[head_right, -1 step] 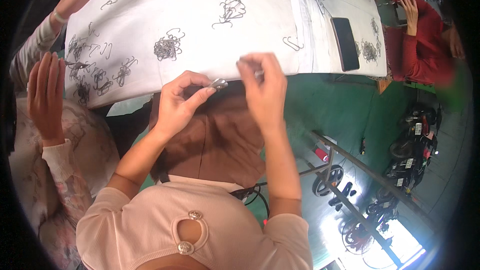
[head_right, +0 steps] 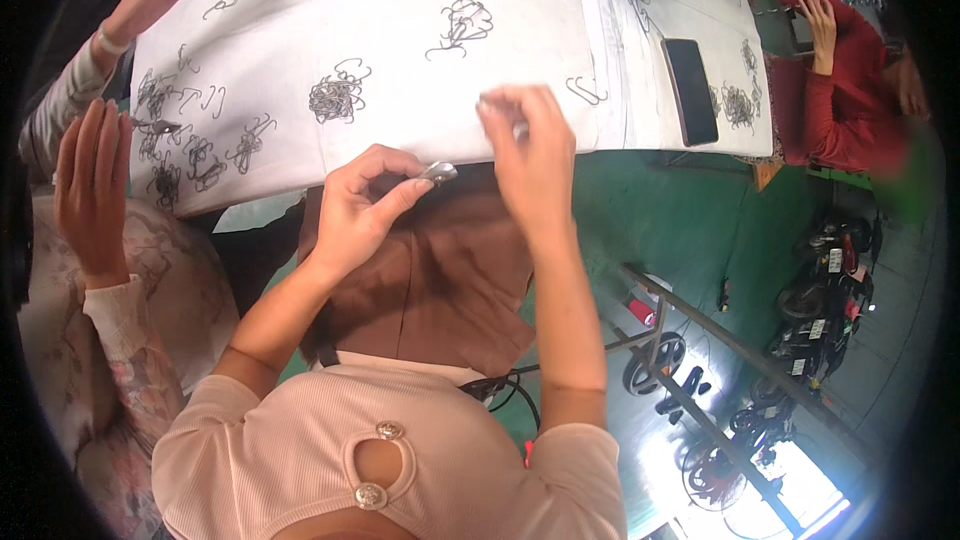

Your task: The person repeatedly picks up small metal hooks and round metal discs from a table, then fastens them together by hand. The assembled units are placed onto a vertical metal rack. Other people at the table perform similar assembly work.

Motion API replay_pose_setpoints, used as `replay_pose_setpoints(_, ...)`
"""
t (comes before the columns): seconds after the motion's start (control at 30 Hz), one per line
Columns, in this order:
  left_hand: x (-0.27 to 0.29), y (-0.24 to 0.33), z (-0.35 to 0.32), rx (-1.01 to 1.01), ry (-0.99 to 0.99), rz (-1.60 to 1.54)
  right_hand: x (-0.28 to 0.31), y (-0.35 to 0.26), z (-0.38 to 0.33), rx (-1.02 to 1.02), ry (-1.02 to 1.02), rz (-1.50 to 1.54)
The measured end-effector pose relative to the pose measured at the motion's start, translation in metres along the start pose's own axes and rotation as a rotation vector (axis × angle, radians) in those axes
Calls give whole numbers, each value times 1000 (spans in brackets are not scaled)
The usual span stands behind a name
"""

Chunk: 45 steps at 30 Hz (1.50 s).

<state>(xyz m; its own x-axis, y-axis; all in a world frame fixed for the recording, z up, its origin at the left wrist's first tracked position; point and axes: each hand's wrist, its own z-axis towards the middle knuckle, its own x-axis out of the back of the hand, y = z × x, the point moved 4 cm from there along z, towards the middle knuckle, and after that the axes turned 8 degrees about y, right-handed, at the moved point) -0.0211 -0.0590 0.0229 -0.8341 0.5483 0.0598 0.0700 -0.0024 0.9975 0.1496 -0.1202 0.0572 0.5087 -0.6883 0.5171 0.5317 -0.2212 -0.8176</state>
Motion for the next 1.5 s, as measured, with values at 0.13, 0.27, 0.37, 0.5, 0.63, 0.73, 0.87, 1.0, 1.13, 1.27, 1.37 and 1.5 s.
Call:
replay_pose_setpoints(0.13,1,4,-1,-57,-48,23,-53,43,80,104,-137,-155)
replay_pose_setpoints(0.27,5,9,4,-77,-17,36,-99,46,134,-167,-338,-503)
replay_pose_setpoints(0.37,9,8,4,-96,-8,31,-118,46,147,-170,-427,-714)
replay_pose_setpoints(0.5,13,10,6,-79,14,16,-120,45,149,-111,-480,-570)
replay_pose_setpoints(0.63,13,7,5,-87,10,0,-80,41,134,-107,-344,-167)
replay_pose_setpoints(0.73,12,5,6,-99,18,11,-62,37,115,-221,-299,-31)
replay_pose_setpoints(0.87,9,3,6,-104,8,18,-31,47,93,-267,-124,173)
replay_pose_setpoints(1.0,9,4,7,-88,15,20,-19,74,73,-467,24,396)
replay_pose_setpoints(1.13,4,2,6,-72,62,-2,-13,94,59,-614,-27,348)
replay_pose_setpoints(1.27,1,1,4,-37,68,2,-5,74,67,-477,17,418)
replay_pose_setpoints(1.37,-1,2,3,-52,62,11,-3,71,71,-441,-11,431)
replay_pose_setpoints(1.5,0,4,5,-87,50,46,12,37,39,-553,-141,624)
